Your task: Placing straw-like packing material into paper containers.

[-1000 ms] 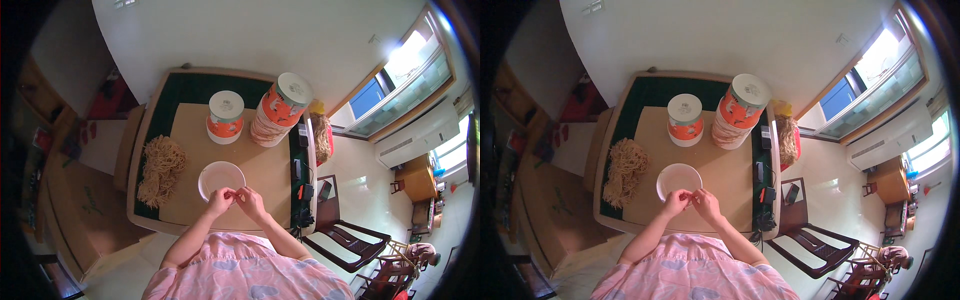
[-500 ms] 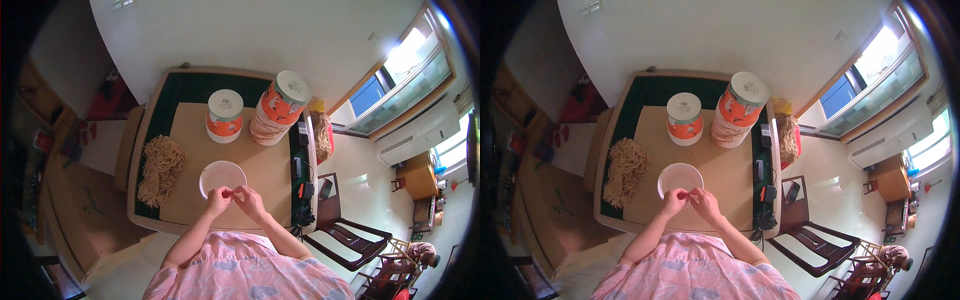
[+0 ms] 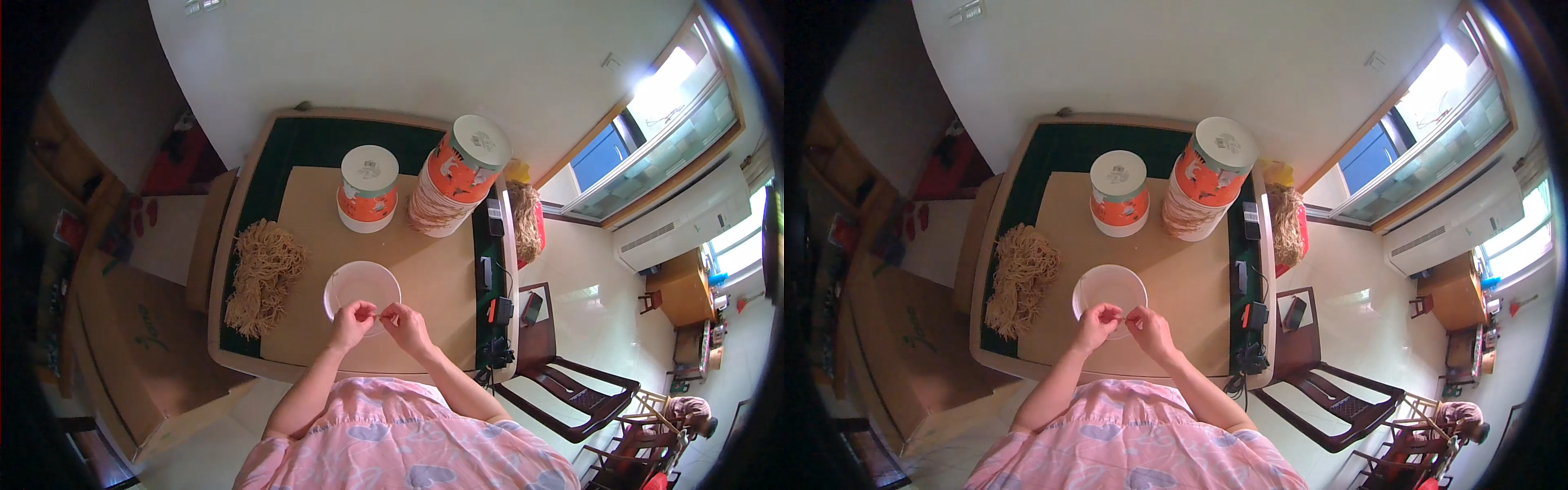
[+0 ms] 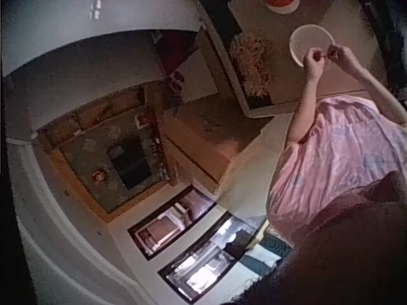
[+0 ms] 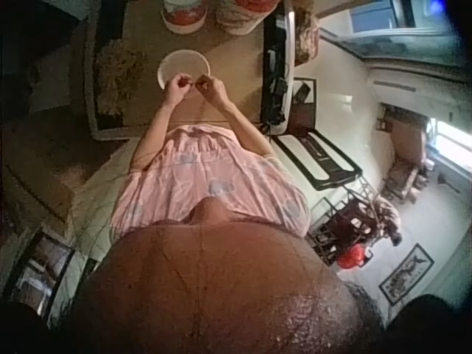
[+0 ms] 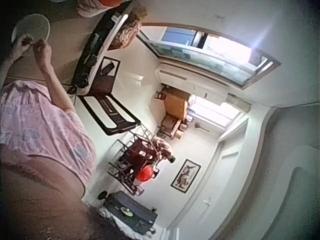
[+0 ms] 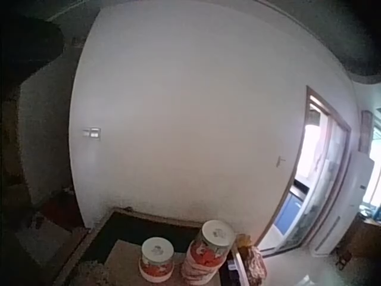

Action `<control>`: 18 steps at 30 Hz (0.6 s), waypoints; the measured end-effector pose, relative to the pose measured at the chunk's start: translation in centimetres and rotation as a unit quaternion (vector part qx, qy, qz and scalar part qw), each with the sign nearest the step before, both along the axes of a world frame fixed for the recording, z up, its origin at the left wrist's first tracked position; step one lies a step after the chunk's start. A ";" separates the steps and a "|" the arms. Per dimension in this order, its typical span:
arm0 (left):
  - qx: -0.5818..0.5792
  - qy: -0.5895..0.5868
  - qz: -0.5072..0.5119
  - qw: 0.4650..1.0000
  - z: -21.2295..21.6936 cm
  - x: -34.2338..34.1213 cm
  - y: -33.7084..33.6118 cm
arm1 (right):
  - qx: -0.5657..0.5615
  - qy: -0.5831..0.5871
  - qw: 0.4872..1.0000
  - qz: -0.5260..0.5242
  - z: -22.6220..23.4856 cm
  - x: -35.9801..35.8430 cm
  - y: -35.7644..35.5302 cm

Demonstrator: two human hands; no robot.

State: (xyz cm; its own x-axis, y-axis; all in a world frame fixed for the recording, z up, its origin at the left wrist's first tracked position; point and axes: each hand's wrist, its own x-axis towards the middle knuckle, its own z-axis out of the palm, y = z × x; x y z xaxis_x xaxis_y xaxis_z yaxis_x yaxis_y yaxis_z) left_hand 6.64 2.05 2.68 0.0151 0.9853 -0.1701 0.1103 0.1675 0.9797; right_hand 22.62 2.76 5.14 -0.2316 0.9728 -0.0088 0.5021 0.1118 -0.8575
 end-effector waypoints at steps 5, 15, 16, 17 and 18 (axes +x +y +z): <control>-0.003 0.049 -0.025 0.999 1.1 0.1 0.0 | 0.018 0.007 1.000 0.011 -0.2 0.0 0.0; -0.001 0.099 -0.010 0.995 1.2 0.5 0.1 | 0.026 0.014 1.000 0.006 -0.2 0.3 0.0; 0.005 0.102 0.001 0.995 1.2 0.6 0.1 | 0.036 0.006 0.999 0.007 -0.4 0.3 -0.1; 0.005 0.103 0.000 0.995 1.1 0.6 0.1 | 0.036 0.006 0.999 0.007 -0.5 0.4 -0.1; 0.024 0.108 0.008 0.994 1.0 0.7 0.1 | 0.044 0.000 0.999 0.009 -0.7 0.5 -0.1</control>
